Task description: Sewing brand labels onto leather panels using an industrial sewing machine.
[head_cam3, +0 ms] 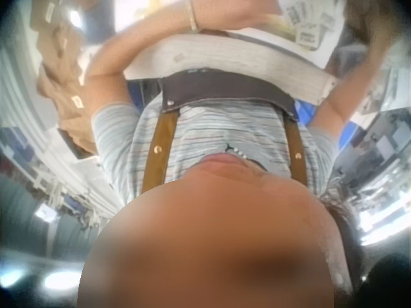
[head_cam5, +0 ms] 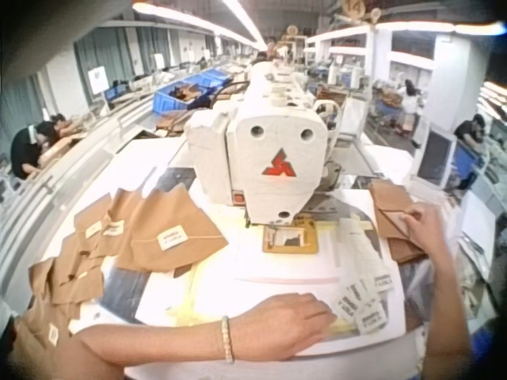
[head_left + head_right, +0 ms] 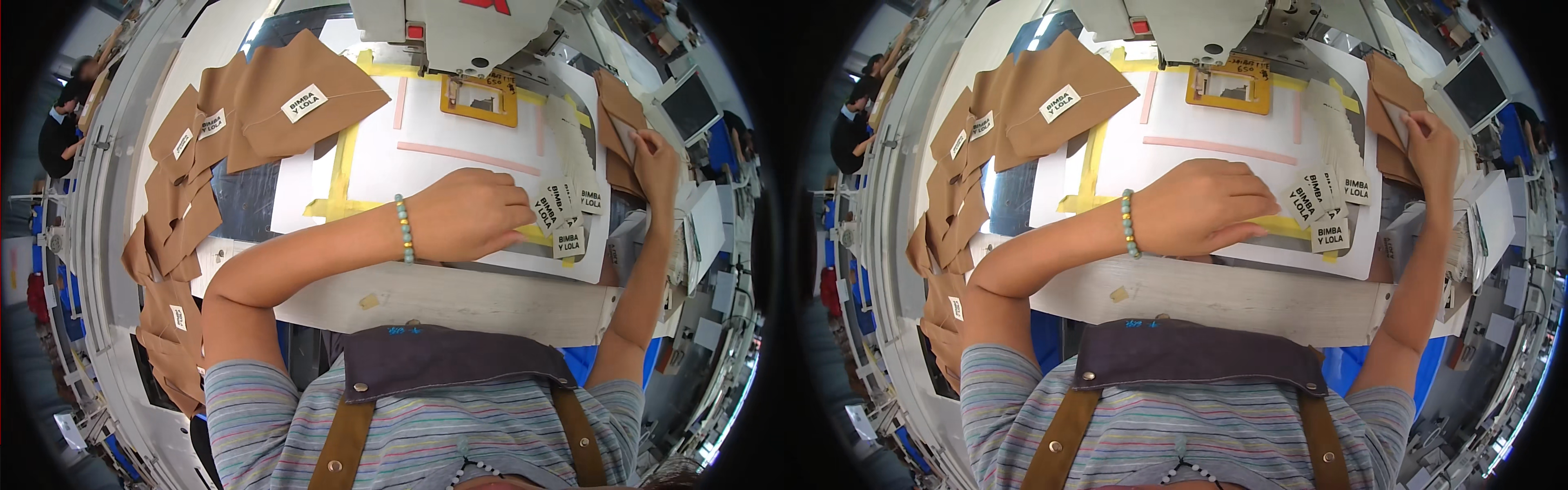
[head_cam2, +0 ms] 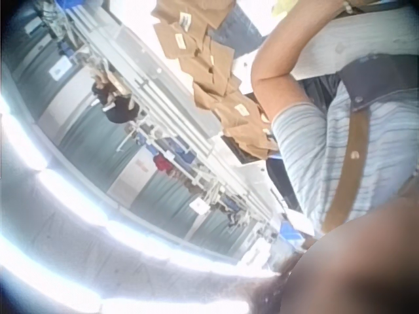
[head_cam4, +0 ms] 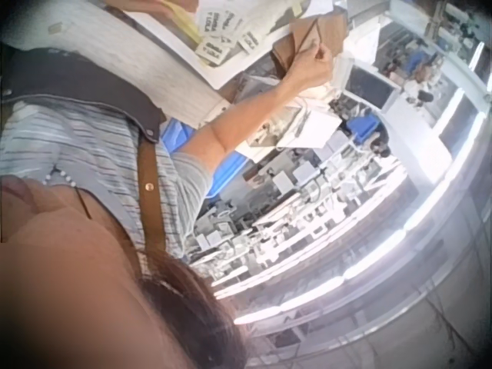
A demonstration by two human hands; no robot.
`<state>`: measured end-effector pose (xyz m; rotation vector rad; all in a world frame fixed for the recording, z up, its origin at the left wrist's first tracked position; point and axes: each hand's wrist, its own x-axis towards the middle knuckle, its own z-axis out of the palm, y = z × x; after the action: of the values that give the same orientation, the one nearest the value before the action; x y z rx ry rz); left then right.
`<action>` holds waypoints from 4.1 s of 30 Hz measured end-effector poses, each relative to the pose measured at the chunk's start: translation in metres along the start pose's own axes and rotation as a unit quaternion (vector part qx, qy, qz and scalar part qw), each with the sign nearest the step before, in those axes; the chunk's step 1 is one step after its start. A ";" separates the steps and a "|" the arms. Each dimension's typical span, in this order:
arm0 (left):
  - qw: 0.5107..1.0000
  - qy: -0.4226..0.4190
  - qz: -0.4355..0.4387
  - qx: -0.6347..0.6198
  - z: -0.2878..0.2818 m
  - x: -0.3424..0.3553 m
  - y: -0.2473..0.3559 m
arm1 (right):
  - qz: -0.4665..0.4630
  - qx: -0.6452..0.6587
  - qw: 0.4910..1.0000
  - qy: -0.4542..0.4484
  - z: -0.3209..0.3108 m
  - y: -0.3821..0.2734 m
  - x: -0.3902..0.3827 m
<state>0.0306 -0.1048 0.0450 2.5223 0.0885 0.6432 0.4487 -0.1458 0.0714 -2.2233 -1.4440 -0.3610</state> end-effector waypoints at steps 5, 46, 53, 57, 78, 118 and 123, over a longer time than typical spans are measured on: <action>0.997 0.055 0.026 -0.041 0.019 0.053 -0.008 | -0.087 0.119 0.989 0.015 -0.002 -0.002 -0.005; 0.986 0.133 -0.055 0.082 0.119 0.252 -0.113 | -0.181 -0.076 0.980 0.027 0.041 -0.008 -0.092; 0.924 0.319 -0.158 -0.137 0.086 0.270 -0.121 | -0.141 -0.175 0.974 0.021 0.044 -0.004 -0.097; 0.941 0.284 -0.142 -0.119 0.074 0.243 -0.108 | -0.126 -0.105 0.986 0.043 0.030 -0.002 -0.087; 0.967 0.134 -0.058 0.211 0.058 0.139 -0.101 | -0.146 0.137 0.973 0.115 0.011 -0.025 -0.039; 0.835 0.472 0.062 0.277 0.046 0.181 -0.068 | -0.118 0.072 0.987 0.086 -0.023 -0.064 -0.026; 0.950 0.106 -0.007 0.292 0.049 0.124 -0.081 | -0.132 0.095 0.987 -0.004 -0.001 -0.054 -0.065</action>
<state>0.1687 -0.0358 0.0200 2.9946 0.4322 0.9993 0.3723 -0.1789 0.0552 -1.8915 -1.7062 -0.2848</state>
